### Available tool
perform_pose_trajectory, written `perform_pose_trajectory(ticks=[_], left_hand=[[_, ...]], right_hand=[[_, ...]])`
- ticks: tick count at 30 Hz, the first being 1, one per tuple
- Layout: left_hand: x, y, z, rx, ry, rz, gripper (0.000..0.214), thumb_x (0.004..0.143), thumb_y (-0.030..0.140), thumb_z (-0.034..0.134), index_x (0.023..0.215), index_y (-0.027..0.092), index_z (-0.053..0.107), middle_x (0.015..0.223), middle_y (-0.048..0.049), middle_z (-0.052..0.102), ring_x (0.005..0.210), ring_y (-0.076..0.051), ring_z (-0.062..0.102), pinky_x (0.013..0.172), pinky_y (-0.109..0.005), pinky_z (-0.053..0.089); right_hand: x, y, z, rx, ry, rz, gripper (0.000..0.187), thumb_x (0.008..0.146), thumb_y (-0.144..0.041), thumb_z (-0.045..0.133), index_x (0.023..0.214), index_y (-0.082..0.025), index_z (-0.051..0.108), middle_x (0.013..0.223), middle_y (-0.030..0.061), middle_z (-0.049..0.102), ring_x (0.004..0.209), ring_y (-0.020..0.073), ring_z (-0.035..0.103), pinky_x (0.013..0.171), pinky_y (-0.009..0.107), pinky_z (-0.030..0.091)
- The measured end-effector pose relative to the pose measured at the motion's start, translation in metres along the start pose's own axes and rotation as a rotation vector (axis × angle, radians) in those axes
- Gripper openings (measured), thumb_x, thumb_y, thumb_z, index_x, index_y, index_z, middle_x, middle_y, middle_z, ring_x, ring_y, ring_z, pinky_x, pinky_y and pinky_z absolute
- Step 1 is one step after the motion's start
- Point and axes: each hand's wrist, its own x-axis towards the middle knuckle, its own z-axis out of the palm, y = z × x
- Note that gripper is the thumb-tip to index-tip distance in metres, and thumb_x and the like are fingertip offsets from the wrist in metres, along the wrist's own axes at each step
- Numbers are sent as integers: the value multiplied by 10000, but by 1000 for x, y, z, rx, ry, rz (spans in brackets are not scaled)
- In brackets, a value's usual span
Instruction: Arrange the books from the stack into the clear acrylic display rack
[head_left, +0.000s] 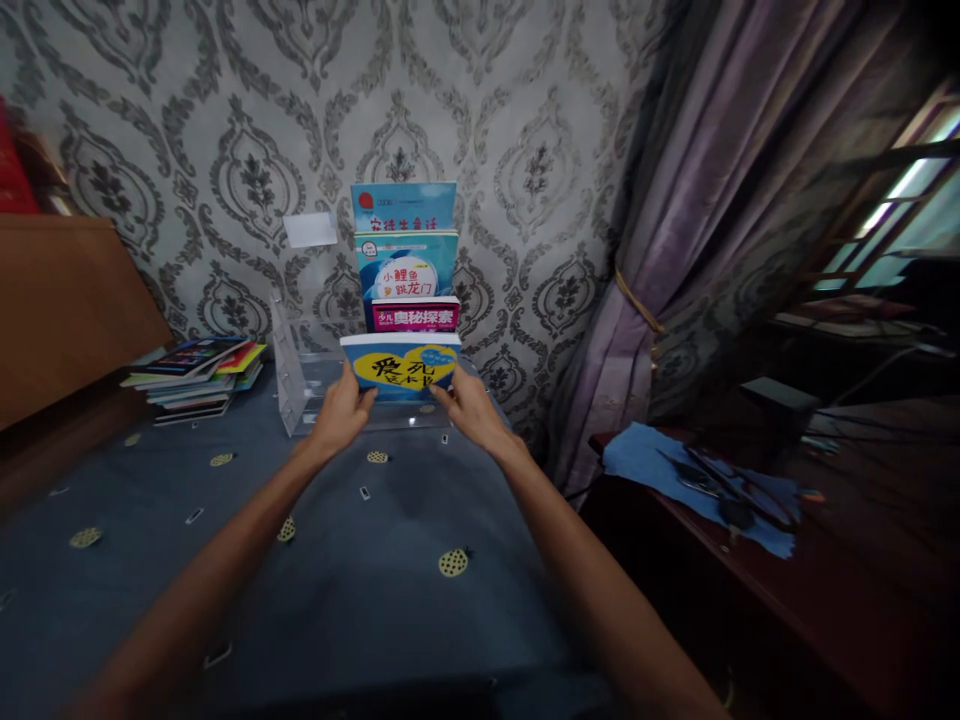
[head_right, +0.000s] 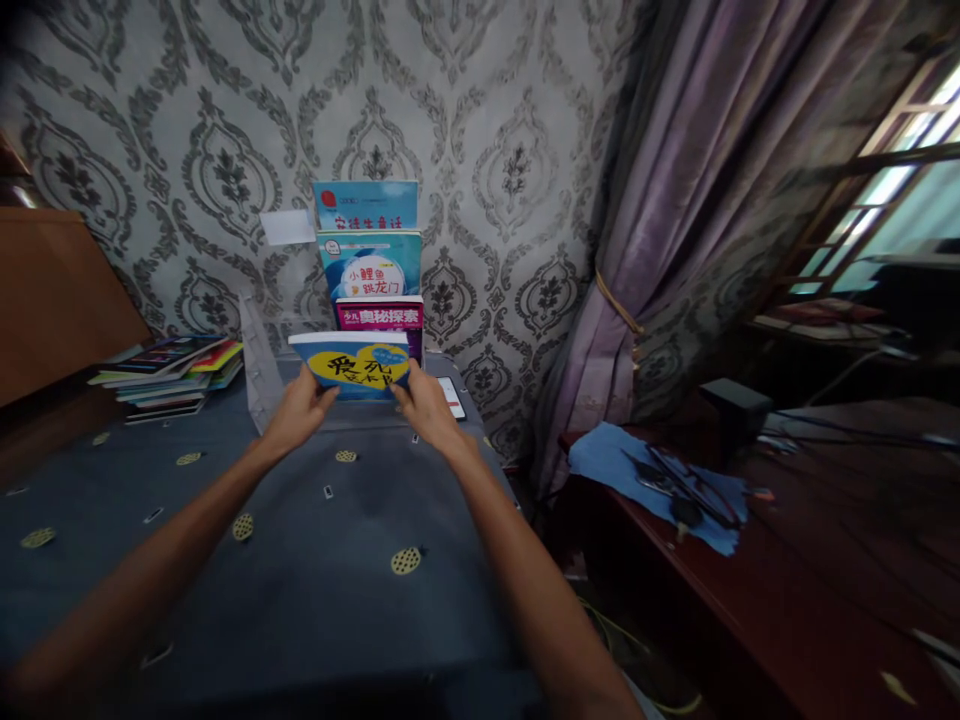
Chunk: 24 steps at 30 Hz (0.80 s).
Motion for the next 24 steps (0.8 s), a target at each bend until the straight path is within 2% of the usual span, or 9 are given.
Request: perform_pose_trajectory(ticks=[5, 9, 16, 24], left_hand=[[34, 16, -6, 14, 53, 109, 391, 872, 184, 538, 1256, 144, 475, 1106, -131, 657, 1025, -294, 639, 937, -461, 501], [56, 20, -8, 75, 84, 182, 414, 876, 158, 535, 1281, 142, 451, 1184, -139, 626, 1100, -294, 612, 987, -479, 483], [72, 9, 0, 156, 51, 126, 525, 883, 164, 545, 1372, 102, 364, 1173, -165, 622, 1108, -331, 606, 1000, -534, 459], [79, -8, 8, 158, 22, 136, 587, 887, 185, 553, 1422, 105, 327, 1179, -161, 632, 1128, -328, 591, 1012, -512, 450]], right_hand=[[23, -5, -21, 0, 129, -116, 282, 918, -266, 494, 1183, -189, 548, 1130, 130, 678, 990, 286, 635, 857, 409, 508], [37, -2, -27, 32, 187, -156, 309, 926, -262, 488, 1222, -190, 543, 1198, 133, 653, 1062, 302, 622, 924, 466, 510], [50, 12, -19, 73, 223, -162, 364, 934, -313, 506, 1276, -191, 516, 1206, 121, 652, 1121, 313, 607, 962, 496, 508], [60, 35, -11, 101, 191, -109, 362, 920, -318, 531, 1255, -181, 523, 1145, 128, 670, 1014, 296, 635, 891, 479, 542]])
